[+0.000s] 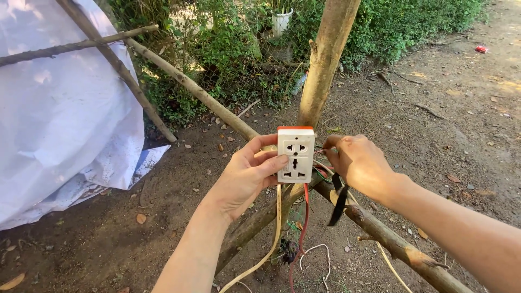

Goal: Securing an electrical outlet to a wooden branch structure using electrical tape and routing the wires along the frame.

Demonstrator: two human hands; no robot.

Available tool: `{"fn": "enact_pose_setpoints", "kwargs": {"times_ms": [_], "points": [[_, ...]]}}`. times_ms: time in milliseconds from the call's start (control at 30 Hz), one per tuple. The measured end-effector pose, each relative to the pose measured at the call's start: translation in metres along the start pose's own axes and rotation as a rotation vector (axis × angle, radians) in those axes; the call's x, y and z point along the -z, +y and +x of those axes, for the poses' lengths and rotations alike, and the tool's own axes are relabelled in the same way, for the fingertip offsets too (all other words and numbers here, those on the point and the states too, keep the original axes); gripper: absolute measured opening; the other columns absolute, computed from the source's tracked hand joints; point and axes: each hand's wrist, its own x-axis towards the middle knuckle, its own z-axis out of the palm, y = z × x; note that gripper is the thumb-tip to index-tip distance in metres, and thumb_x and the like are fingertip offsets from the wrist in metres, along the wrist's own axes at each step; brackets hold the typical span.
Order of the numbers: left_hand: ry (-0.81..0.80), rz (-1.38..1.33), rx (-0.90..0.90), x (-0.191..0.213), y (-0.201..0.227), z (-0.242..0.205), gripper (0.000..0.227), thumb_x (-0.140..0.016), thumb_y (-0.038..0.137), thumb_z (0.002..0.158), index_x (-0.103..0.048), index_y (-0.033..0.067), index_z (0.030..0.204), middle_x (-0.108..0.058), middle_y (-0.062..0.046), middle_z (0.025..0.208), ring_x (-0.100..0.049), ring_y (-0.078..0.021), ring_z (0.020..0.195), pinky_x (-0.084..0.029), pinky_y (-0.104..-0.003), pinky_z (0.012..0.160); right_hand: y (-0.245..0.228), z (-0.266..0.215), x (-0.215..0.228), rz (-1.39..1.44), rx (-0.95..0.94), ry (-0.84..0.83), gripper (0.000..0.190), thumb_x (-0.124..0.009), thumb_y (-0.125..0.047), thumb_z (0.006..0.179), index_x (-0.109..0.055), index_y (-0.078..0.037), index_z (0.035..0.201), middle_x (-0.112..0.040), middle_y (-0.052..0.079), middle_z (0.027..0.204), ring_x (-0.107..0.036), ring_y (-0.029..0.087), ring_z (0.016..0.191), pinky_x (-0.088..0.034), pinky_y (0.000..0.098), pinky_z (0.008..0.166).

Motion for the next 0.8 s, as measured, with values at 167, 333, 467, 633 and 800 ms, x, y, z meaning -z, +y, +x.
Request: {"fn": "enact_pose_setpoints", "kwargs": {"times_ms": [167, 333, 467, 633, 800], "points": [[-0.007, 0.005, -0.001, 0.001, -0.001, 0.002, 0.057, -0.078, 0.01, 0.089, -0.059, 0.0035, 0.142, -0.07, -0.024, 0.119, -0.072, -0.0277, 0.103, -0.064, -0.039, 0.083, 0.0, -0.003, -0.003, 0.026, -0.013, -0.02, 0.031, -0.051, -0.03, 0.109, -0.073, -0.02, 0.129, -0.079, 0.015, 0.109, -0.079, 0.035, 0.099, -0.062, 0.0553, 0.093], [-0.003, 0.013, 0.002, 0.003, -0.001, 0.001, 0.057, -0.077, 0.011, 0.089, -0.059, 0.0038, 0.143, -0.07, -0.023, 0.119, -0.072, -0.0262, 0.102, -0.064, -0.039, 0.084, 0.002, -0.017, 0.0, 0.017, 0.013, -0.057, 0.031, -0.054, -0.028, 0.106, -0.075, -0.019, 0.127, -0.079, 0.016, 0.115, -0.078, 0.038, 0.106, -0.062, 0.0567, 0.092], [-0.025, 0.019, -0.007, 0.003, -0.001, 0.003, 0.057, -0.078, 0.012, 0.089, -0.059, 0.004, 0.142, -0.071, -0.023, 0.119, -0.072, -0.0253, 0.102, -0.064, -0.038, 0.085, 0.015, 0.002, -0.009, 0.033, 0.024, -0.029, 0.031, -0.054, -0.026, 0.106, -0.076, -0.015, 0.125, -0.078, 0.019, 0.113, -0.078, 0.039, 0.103, -0.063, 0.0538, 0.091], [-0.037, 0.014, -0.019, 0.003, -0.002, 0.007, 0.058, -0.079, 0.013, 0.088, -0.059, 0.0036, 0.142, -0.071, -0.023, 0.119, -0.072, -0.025, 0.102, -0.063, -0.037, 0.085, 0.018, 0.024, -0.025, 0.013, 0.054, -0.018, 0.03, -0.055, -0.026, 0.106, -0.078, -0.017, 0.123, -0.08, 0.019, 0.107, -0.078, 0.042, 0.1, -0.064, 0.0558, 0.087], [-0.04, 0.02, 0.0, 0.004, -0.001, 0.008, 0.059, -0.078, 0.012, 0.089, -0.059, 0.004, 0.144, -0.071, -0.024, 0.118, -0.071, -0.0265, 0.104, -0.062, -0.037, 0.087, -0.004, 0.029, -0.033, -0.121, 0.077, 0.025, 0.023, -0.062, -0.03, 0.095, -0.083, -0.022, 0.1, -0.081, 0.016, 0.089, -0.079, 0.04, 0.093, -0.064, 0.0539, 0.08]]}}
